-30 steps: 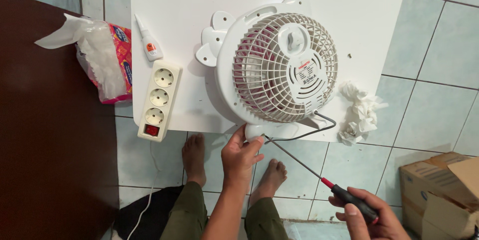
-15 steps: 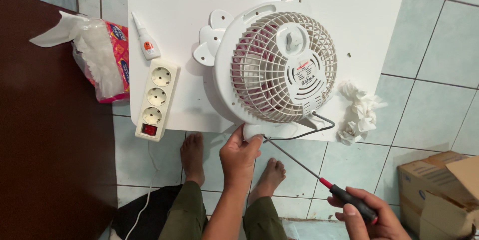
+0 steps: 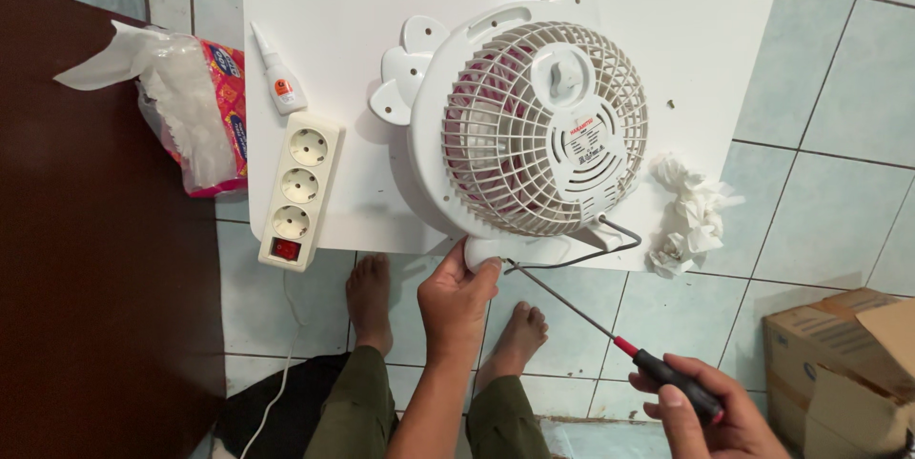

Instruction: The person uses a screwdriver to tighten screws on the back of a white and pink fan placed on a white table. After securing the screws, the person plugs the fan's power cord into a nearby power strip.

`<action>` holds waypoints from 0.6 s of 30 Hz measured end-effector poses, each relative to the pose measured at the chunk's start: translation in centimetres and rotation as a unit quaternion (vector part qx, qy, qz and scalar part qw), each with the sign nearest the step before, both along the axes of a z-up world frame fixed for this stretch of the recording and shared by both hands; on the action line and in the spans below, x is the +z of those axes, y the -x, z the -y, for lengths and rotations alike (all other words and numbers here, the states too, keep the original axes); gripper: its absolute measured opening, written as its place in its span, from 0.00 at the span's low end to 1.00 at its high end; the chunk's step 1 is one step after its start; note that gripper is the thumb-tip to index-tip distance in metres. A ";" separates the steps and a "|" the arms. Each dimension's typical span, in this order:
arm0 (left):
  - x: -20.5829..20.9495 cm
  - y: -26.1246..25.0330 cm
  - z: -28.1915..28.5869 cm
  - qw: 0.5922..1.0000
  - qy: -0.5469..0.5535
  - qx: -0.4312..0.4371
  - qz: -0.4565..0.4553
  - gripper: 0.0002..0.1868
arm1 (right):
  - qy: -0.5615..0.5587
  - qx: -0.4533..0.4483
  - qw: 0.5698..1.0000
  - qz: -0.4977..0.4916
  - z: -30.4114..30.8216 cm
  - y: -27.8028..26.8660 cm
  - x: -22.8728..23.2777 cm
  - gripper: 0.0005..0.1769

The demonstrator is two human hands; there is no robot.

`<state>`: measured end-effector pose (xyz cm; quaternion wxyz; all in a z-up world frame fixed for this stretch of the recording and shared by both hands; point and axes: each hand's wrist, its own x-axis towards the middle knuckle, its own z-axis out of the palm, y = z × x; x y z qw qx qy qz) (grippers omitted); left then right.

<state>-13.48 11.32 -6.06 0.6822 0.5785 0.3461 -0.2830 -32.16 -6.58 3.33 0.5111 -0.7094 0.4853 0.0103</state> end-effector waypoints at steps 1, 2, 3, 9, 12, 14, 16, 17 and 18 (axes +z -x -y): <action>0.0 0.0 0.0 1.000 -0.006 -0.003 -0.002 0.28 | 0.001 0.001 1.000 -0.001 0.0 0.0 0.1 0.18; 0.0 0.0 0.0 1.000 -0.012 -0.007 -0.004 0.28 | 0.001 0.001 1.000 -0.002 0.0 -0.1 0.2 0.18; -0.1 0.0 0.1 1.000 -0.007 -0.002 0.001 0.28 | 0.003 0.001 1.000 -0.003 0.0 -0.1 0.2 0.18; -0.4 0.1 0.0 1.000 0.000 0.006 0.004 0.28 | 0.007 -0.009 1.000 -0.023 0.2 0.2 0.3 0.17; -0.3 0.0 0.1 1.000 0.007 0.010 0.005 0.28 | 0.001 0.000 1.000 -0.017 0.2 0.1 0.3 0.17; -0.2 0.0 0.1 1.000 0.000 0.009 -0.005 0.28 | -0.001 -0.009 0.999 -0.036 0.2 -0.1 0.5 0.17; -0.1 0.0 0.1 1.000 0.002 0.011 -0.001 0.28 | -0.005 -0.009 0.999 -0.040 0.1 -0.2 0.5 0.17; -0.1 0.0 0.1 1.000 0.003 0.012 0.000 0.28 | -0.007 -0.006 0.999 -0.034 0.1 -0.3 0.5 0.17; -0.1 0.0 0.1 1.000 0.001 0.010 0.002 0.28 | -0.010 -0.002 1.000 -0.028 0.2 -0.3 0.5 0.17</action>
